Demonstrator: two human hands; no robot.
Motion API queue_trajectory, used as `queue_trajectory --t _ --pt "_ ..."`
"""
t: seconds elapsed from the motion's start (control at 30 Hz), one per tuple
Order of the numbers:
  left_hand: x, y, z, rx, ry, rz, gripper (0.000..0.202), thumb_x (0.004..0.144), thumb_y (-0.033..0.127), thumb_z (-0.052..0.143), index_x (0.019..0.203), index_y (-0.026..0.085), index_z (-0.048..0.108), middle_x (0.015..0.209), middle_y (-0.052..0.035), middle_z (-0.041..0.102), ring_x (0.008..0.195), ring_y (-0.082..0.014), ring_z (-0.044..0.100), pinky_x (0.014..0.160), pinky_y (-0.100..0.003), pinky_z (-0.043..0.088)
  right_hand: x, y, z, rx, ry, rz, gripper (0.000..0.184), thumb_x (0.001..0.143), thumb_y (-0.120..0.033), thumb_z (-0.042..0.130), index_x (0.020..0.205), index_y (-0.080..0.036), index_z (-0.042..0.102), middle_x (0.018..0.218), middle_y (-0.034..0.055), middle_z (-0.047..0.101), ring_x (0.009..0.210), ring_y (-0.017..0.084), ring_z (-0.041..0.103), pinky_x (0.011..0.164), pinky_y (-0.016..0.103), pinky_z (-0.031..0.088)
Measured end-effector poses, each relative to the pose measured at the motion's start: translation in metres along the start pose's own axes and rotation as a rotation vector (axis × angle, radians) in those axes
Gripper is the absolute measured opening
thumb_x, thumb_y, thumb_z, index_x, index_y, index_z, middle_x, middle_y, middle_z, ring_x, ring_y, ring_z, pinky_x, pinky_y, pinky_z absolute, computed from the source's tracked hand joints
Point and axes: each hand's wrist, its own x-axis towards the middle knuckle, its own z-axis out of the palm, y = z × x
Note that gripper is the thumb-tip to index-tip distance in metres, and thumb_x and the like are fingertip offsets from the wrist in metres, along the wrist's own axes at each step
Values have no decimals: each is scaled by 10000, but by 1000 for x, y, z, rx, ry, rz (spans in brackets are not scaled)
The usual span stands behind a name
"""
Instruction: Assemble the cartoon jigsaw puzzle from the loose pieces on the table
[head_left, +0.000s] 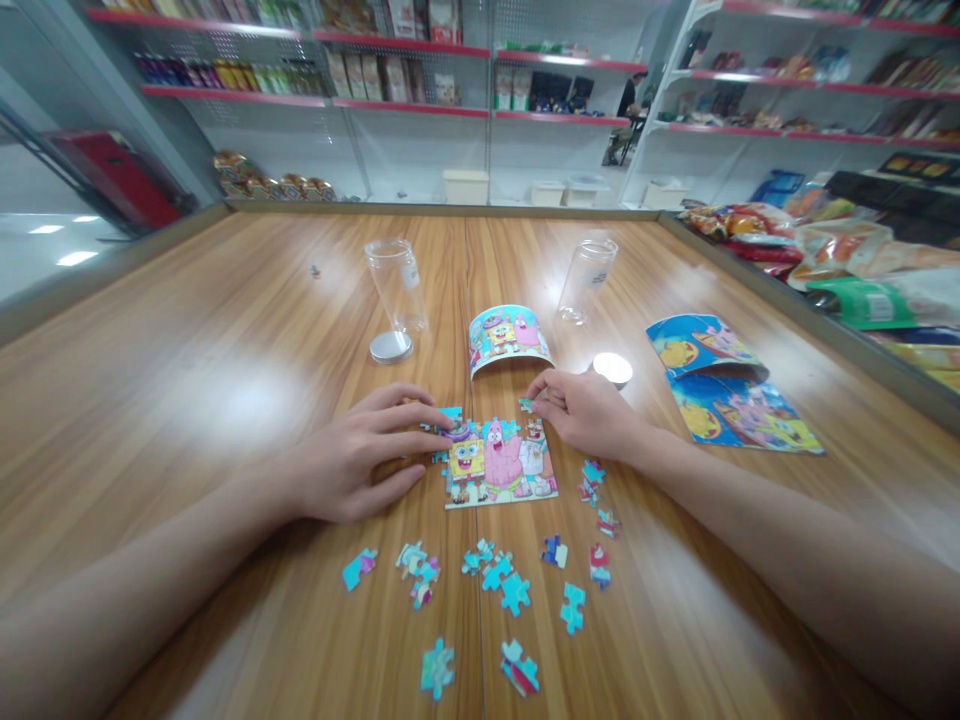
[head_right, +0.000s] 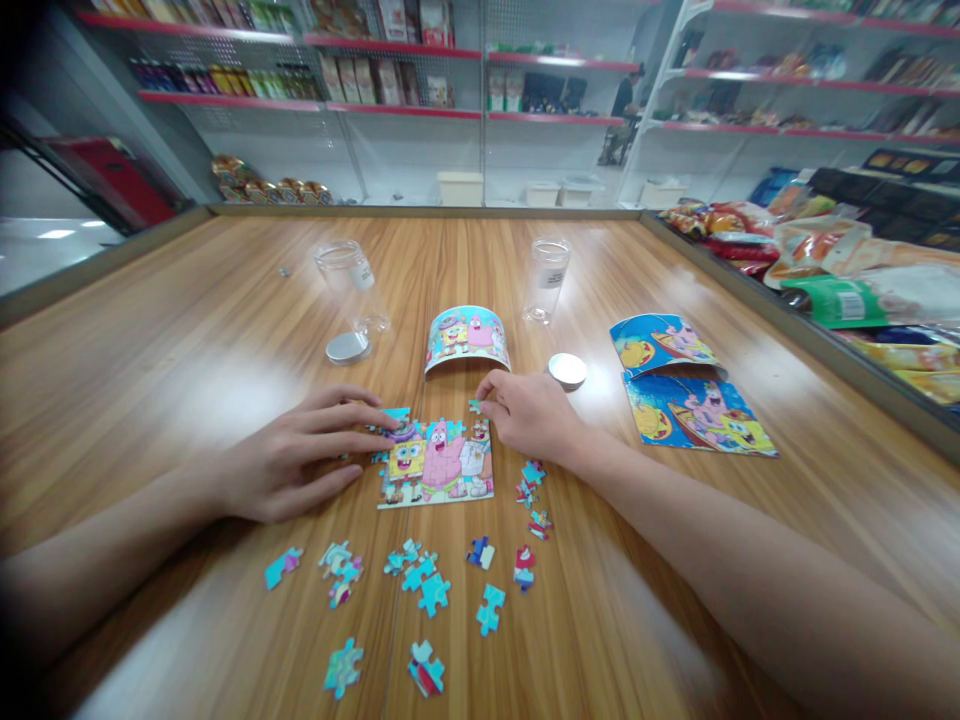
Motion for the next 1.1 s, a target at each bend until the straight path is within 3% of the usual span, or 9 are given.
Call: queue_trajectory --t 0.27,0.57,1.1 --pt "-1 -3 2 -9 4 24 438 839 137 600 1270 214 620 1327 -99 604 1250 -278 502 1091 -497 445 -1 3 1 70 16 19 155 930 -243 527 990 -195 661 632 -13 598 554 119 492 571 268 322" --pt "-1 -2 1 -16 1 7 442 845 131 590 1280 210 616 1330 -106 599 1248 -278 509 1085 -494 453 0 1 1 78 37 38 92 851 -255 648 897 -176 653 577 -31 540 529 110 457 558 264 315" --pt "-1 -3 2 -33 3 13 450 839 149 608 1283 220 616 1324 -113 605 1220 -276 539 1063 -492 471 0 -1 1 29 7 47 66 860 -213 621 915 -180 636 624 -11 595 549 122 504 574 266 321"
